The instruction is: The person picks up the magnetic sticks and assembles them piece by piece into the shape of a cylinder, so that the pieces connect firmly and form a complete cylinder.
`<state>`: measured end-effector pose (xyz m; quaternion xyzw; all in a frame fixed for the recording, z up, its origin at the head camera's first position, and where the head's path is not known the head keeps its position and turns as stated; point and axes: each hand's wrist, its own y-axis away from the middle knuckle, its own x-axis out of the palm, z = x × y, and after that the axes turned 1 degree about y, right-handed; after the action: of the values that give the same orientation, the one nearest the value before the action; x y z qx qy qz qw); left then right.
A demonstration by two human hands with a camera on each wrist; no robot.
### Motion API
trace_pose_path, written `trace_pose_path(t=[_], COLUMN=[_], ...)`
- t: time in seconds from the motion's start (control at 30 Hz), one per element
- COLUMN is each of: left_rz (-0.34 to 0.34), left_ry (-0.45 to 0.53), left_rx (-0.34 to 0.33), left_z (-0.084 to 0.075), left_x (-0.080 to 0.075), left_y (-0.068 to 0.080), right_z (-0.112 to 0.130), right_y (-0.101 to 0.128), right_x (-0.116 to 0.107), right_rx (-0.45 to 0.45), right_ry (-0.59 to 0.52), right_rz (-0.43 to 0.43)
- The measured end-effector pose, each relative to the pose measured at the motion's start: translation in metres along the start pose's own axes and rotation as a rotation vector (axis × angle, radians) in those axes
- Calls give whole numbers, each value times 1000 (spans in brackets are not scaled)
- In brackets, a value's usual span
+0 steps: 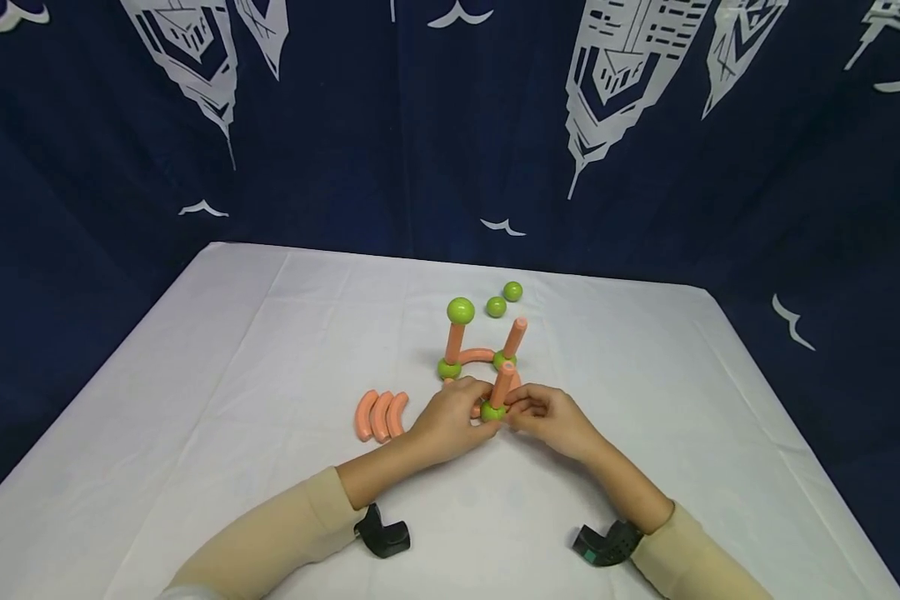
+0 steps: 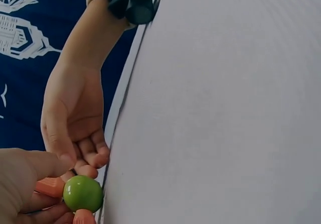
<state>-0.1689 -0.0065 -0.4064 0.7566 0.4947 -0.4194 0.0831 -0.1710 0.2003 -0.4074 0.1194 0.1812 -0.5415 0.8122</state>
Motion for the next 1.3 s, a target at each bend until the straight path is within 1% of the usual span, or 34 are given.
trace_pose_path(t=[0.13, 0.3, 0.47, 0.67, 0.83, 1.3], left_rz=[-21, -48, -70, -64, -70, -121], left_ry=[20, 0, 4, 8, 5, -4], left_rx=[1, 0, 21, 12, 26, 77], left_z=[3, 7, 9, 8, 8, 12], left_x=[6, 12, 14, 12, 11, 16], left_y=[-4, -6, -6, -4, -3, -1], right_z=[-3, -6, -10, -10, -11, -22], right_y=[-6, -19, -37, -61, -81, -130], right_x=[-15, -35, -53, -65, -70, -77], right_rx=[-21, 7, 83, 137, 157, 287], right_ry=[-29, -39, -53, -27, -11, -28], right_rz=[38, 20, -49, -126, -181, -354])
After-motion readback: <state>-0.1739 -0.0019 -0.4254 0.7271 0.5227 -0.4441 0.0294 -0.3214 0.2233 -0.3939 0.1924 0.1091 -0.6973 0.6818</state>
